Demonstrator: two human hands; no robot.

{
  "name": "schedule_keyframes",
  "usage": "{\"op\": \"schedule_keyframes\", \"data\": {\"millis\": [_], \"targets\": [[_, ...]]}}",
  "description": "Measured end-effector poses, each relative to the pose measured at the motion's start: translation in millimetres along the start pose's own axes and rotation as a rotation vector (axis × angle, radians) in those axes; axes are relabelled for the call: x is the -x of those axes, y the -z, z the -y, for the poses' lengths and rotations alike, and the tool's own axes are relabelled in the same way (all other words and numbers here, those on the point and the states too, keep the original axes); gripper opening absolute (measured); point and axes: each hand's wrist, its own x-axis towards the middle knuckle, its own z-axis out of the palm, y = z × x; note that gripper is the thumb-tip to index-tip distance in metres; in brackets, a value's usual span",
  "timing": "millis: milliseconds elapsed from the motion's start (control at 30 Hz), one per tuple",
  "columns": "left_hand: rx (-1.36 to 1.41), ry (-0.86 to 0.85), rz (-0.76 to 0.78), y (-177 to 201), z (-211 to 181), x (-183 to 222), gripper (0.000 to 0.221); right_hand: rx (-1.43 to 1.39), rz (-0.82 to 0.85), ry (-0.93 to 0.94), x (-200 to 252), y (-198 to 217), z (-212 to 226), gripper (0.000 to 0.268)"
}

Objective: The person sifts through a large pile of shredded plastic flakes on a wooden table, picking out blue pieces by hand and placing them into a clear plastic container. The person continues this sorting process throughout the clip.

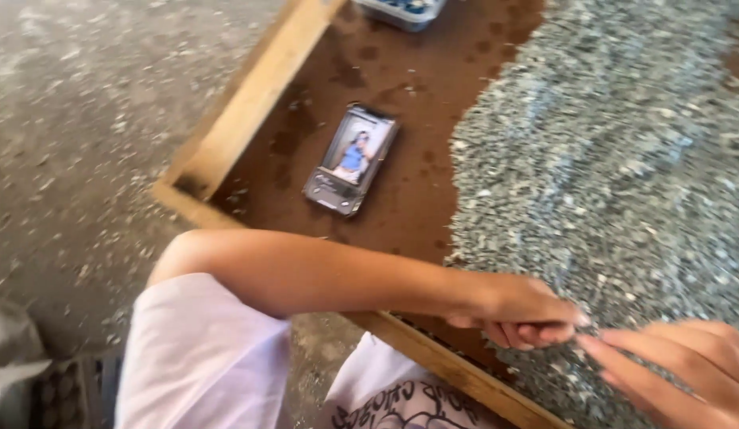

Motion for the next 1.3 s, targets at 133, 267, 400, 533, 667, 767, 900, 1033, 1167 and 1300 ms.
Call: {"op": "schedule_keyframes", "data": {"millis": [133,267,400,533,667,767,900,1033,1167,1300], "targets": [[-0.369,-0.014,-0.079,40,1,-30,0.051,0.028,0.072,-0.039,95,-58,-46,0.056],[-1.083,-0.153,-0.4,89,-57,-8,0.028,0.055,0.122,-0.205,197,-129,-97,0.057],[-1.912,-0.102,-0.906,159,-134,82,0.036,0.002,-0.017,-0.168,193,-120,-103,0.053],[-1.479,-0.284,-1.416,290,-177,96,0.036,0.076,0.043,-0.205,125,-51,-69,0.052],[-1.497,-0.287,-1.468,295,-204,105,0.03,0.229,0.103,-0.088,97,-22,-59,0.053],[-1.5,-0.283,-1.501,315,-208,117,0.026,0.278,0.039,-0.044,88,-11,-57,0.044],[-1.501,-0.251,-1.54,337,-204,131,0.023,0.235,-0.097,-0.021,69,7,-54,0.03],[-1.512,-0.24,-1.55,380,-215,127,0.023,0.291,-0.095,-0.047,64,20,-48,0.032],[-1.373,-0.309,-1.474,354,-217,142,0.012,0.301,-0.115,-0.142,99,15,-83,0.036],[-1.561,-0.421,-1.291,207,-219,139,0.031,0.019,-0.055,-0.475,192,19,-148,0.06]]}}
